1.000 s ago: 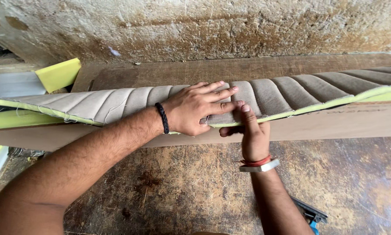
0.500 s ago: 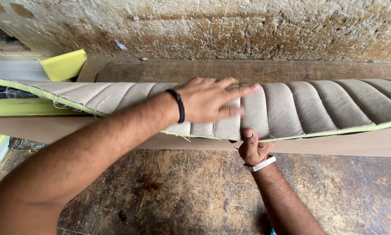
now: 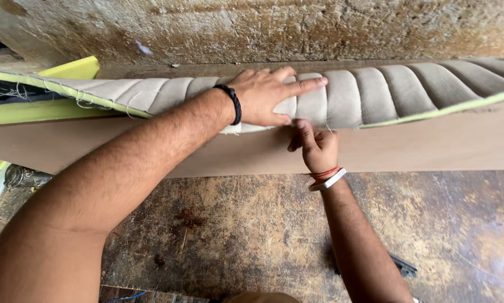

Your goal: The person works on a long quilted padded fabric panel in an upholstery workshop, pressing and smoothing the padded surface, folding the yellow foam edge over a wooden backing board, aligning the panel, and using a pneumatic staple gun to fasten the fabric-covered foam to the board along the edge.

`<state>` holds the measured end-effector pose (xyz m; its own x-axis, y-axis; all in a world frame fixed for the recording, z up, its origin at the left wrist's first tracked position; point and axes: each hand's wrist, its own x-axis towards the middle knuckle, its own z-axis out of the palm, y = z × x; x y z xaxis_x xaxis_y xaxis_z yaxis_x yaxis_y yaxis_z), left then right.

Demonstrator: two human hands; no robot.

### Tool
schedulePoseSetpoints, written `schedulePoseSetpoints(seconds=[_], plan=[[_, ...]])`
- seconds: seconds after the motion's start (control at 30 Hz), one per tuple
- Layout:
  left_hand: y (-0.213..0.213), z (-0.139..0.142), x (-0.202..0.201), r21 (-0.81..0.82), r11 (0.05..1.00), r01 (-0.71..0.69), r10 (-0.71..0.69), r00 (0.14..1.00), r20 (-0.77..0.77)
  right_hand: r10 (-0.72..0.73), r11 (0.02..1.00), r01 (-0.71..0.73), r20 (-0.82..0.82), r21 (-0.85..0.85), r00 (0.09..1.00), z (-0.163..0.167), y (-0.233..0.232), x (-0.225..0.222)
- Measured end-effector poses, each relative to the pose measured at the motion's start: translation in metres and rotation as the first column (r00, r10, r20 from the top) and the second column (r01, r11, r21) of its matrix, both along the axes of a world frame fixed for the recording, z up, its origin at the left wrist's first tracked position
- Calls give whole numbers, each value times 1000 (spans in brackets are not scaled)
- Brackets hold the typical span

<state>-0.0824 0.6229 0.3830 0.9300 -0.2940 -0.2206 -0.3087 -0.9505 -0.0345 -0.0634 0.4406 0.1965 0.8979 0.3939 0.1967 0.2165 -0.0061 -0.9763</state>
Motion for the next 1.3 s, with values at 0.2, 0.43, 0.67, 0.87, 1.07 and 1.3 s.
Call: schedulePoseSetpoints(seconds=[0.2,0.43,0.67,0.87,1.07,1.3], plan=[[4,-4,2,-24,997,77,-75,994,75,-58,382,-116,-149,-917,987,-106,-155,-54],[-1,-6,-3,-41,996,79,-74,990,116,-40,189,-112,-121,-976,992,-214,-315,-173],[-3,2,-5,-38,994,99,-96,991,91,-193,349,-210,-289,-913,938,-177,-266,-144],[-8,4,-6,11,999,51,-52,999,12,128,686,109,267,-720,955,-52,-177,-118],[-14,6,-12,-20,996,83,-82,996,46,296,719,304,671,-625,680,83,-112,-74],[-16,8,-15,-60,996,69,-67,997,44,307,669,324,645,-669,699,120,-97,-73]])
